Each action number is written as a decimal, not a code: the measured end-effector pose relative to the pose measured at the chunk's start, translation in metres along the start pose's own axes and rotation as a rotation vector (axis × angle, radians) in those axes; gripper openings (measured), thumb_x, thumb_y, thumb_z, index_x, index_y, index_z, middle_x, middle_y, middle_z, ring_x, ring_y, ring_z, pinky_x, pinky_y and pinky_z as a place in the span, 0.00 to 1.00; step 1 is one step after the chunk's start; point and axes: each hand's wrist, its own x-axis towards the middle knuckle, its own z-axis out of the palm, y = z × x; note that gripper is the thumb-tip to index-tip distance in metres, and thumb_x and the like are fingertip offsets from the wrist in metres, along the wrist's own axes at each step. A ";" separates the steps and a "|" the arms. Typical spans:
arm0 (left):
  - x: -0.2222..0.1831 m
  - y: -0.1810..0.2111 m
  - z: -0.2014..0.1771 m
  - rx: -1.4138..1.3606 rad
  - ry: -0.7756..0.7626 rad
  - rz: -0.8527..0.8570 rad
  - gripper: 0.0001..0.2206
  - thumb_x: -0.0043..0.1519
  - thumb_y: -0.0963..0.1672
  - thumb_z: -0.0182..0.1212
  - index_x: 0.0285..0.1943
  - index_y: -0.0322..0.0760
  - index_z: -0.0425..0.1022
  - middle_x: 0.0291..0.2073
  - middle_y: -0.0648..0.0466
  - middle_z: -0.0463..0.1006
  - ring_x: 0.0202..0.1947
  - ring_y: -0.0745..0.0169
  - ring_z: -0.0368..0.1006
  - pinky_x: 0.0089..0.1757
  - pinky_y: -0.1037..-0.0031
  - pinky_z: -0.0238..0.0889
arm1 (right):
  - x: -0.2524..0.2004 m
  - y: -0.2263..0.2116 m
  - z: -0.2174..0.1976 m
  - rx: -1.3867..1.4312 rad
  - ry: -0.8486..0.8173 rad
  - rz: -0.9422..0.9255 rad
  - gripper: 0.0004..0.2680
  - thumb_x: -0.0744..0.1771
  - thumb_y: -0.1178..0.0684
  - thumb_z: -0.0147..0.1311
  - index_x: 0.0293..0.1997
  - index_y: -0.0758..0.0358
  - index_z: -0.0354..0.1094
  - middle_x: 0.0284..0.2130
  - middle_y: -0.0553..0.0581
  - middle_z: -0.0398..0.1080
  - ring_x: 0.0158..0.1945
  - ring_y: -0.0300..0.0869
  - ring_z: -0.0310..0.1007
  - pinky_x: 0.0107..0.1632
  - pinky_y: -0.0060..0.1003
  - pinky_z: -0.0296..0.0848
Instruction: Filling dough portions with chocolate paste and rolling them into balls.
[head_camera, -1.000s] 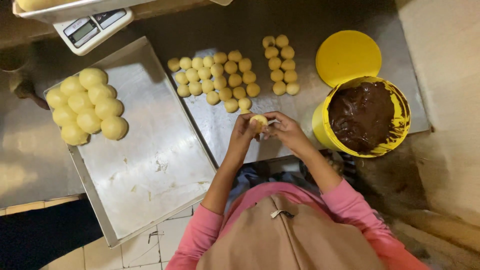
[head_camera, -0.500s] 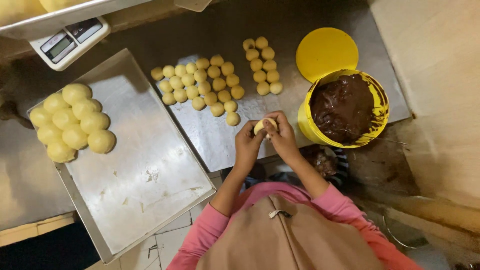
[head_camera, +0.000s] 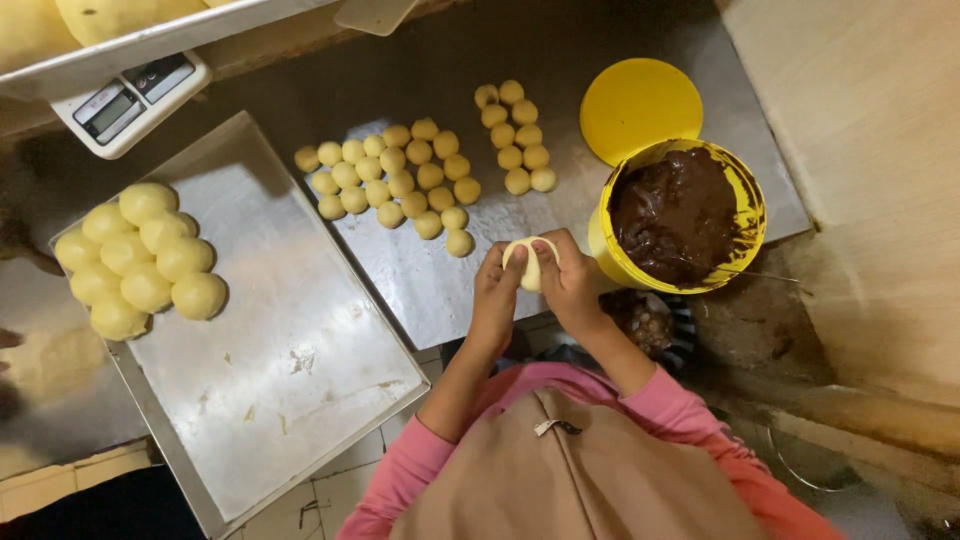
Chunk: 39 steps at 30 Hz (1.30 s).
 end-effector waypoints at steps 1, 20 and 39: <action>0.000 -0.002 0.001 0.000 0.000 -0.002 0.12 0.71 0.49 0.56 0.44 0.36 0.74 0.27 0.58 0.74 0.29 0.74 0.70 0.35 0.81 0.66 | -0.001 0.001 0.001 -0.001 0.000 0.002 0.09 0.72 0.43 0.50 0.40 0.51 0.72 0.13 0.62 0.69 0.23 0.57 0.76 0.29 0.47 0.73; -0.022 0.016 0.019 0.139 -0.189 0.166 0.06 0.60 0.35 0.64 0.43 0.30 0.82 0.44 0.43 0.80 0.45 0.58 0.76 0.47 0.66 0.73 | -0.045 0.033 -0.097 0.370 0.170 -0.047 0.22 0.68 0.34 0.46 0.60 0.63 0.57 0.27 0.64 0.68 0.19 0.43 0.68 0.23 0.34 0.68; -0.021 0.026 0.017 -0.114 -0.184 -0.177 0.33 0.55 0.35 0.72 0.69 0.22 0.60 0.54 0.43 0.72 0.50 0.58 0.75 0.49 0.69 0.76 | -0.006 0.124 -0.189 0.283 0.209 0.262 0.16 0.78 0.50 0.40 0.39 0.70 0.69 0.23 0.59 0.70 0.21 0.34 0.67 0.21 0.23 0.66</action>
